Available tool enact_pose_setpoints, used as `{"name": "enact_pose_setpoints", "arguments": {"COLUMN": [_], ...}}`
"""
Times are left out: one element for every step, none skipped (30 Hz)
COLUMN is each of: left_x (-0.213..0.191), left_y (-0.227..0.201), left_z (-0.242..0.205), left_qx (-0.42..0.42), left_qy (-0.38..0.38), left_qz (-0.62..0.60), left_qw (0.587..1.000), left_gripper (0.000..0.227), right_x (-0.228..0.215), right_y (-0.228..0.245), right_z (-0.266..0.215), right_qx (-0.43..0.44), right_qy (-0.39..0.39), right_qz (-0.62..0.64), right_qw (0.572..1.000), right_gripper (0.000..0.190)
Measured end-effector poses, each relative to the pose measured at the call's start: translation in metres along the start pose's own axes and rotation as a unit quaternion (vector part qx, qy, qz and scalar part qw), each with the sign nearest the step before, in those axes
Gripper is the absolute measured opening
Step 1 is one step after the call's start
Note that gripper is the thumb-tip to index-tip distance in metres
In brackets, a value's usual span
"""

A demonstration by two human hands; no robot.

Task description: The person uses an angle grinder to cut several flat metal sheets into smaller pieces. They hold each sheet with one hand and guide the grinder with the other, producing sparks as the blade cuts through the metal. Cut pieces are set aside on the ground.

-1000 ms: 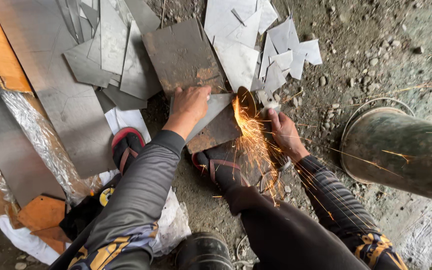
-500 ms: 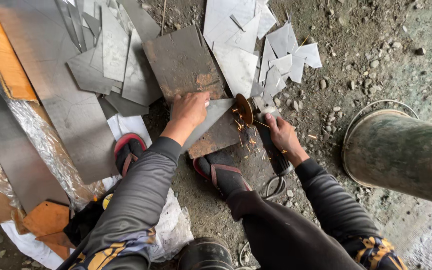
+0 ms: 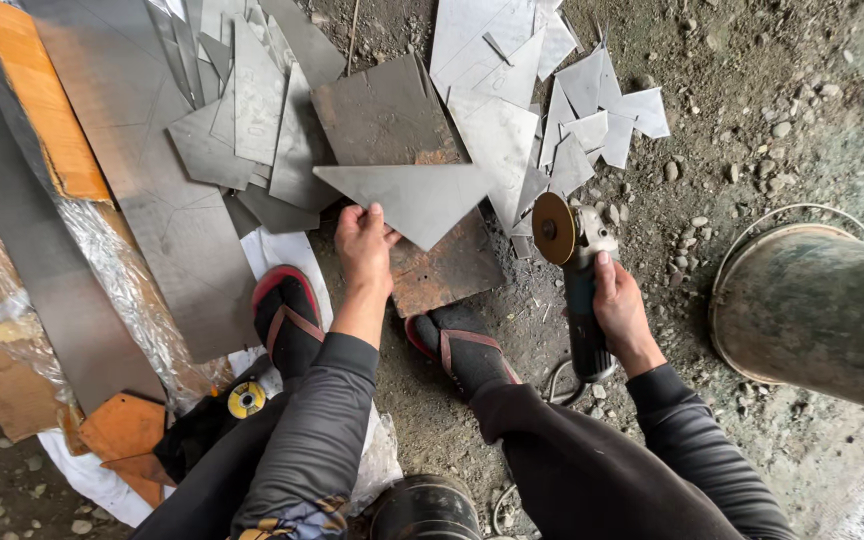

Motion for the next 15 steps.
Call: {"name": "enact_pose_setpoints", "arguments": {"left_x": [0.004, 0.008, 0.013, 0.016, 0.02, 0.023, 0.027, 0.028, 0.03, 0.031, 0.032, 0.033, 0.034, 0.034, 0.034], "left_y": [0.003, 0.003, 0.002, -0.001, -0.005, -0.009, -0.013, -0.018, -0.023, -0.025, -0.027, -0.029, -0.03, -0.03, -0.03], "left_z": [-0.005, -0.009, -0.014, -0.018, -0.021, -0.025, -0.028, -0.03, -0.031, -0.033, -0.035, -0.035, -0.035, -0.035, -0.035], "left_qx": [-0.007, -0.01, -0.013, -0.016, -0.018, -0.02, -0.022, -0.022, -0.022, -0.023, -0.027, -0.03, -0.033, -0.035, -0.037], "left_qy": [-0.002, -0.001, 0.001, 0.001, 0.009, 0.017, 0.025, 0.027, 0.03, 0.031, 0.027, 0.023, 0.019, 0.016, 0.013], "left_qz": [-0.024, -0.029, -0.034, -0.038, -0.035, -0.031, -0.028, -0.003, 0.022, 0.047, 0.045, 0.042, 0.04, 0.038, 0.037], "left_qw": [1.0, 1.0, 0.999, 0.999, 0.999, 0.999, 0.999, 0.999, 0.999, 0.998, 0.998, 0.998, 0.999, 0.999, 0.999], "left_gripper": [0.016, 0.017, 0.018, 0.02, 0.02, 0.021, 0.022, 0.021, 0.021, 0.02, 0.018, 0.016, 0.014, 0.013, 0.012], "right_x": [0.001, 0.001, 0.003, 0.006, 0.007, 0.01, 0.013, 0.017, 0.02, 0.023, 0.025, 0.028, 0.032, 0.035, 0.037], "right_y": [-0.001, -0.003, -0.003, -0.004, -0.004, -0.009, -0.012, -0.015, -0.011, -0.008, -0.004, -0.002, 0.0, 0.0, 0.004], "right_z": [0.0, 0.0, 0.0, 0.001, 0.002, 0.003, 0.004, 0.005, 0.006, 0.007, 0.007, 0.008, 0.009, 0.01, 0.011], "right_qx": [0.002, 0.004, -0.007, -0.017, -0.028, -0.016, -0.004, 0.006, -0.01, -0.025, -0.04, -0.037, -0.033, -0.028, -0.037], "right_qy": [0.0, -0.001, 0.0, 0.003, 0.005, 0.009, 0.013, 0.018, 0.013, 0.009, 0.005, 0.012, 0.019, 0.026, 0.021], "right_qz": [-0.01, -0.019, -0.022, -0.024, -0.026, -0.032, -0.039, -0.045, -0.074, -0.104, -0.134, -0.128, -0.122, -0.116, -0.13], "right_qw": [1.0, 1.0, 1.0, 1.0, 0.999, 0.999, 0.999, 0.999, 0.997, 0.994, 0.99, 0.991, 0.992, 0.993, 0.991], "right_gripper": [0.065, 0.064, 0.064, 0.064, 0.064, 0.066, 0.068, 0.07, 0.072, 0.075, 0.077, 0.075, 0.074, 0.073, 0.071]}}
Point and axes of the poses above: each hand's wrist, its own z-axis towards the middle knuckle, its own x-axis out of the palm, y = z × x, the point moved 9 cm from there along z, towards the middle knuckle, and after that the axes turned 8 degrees about x, right-handed, at the moved point
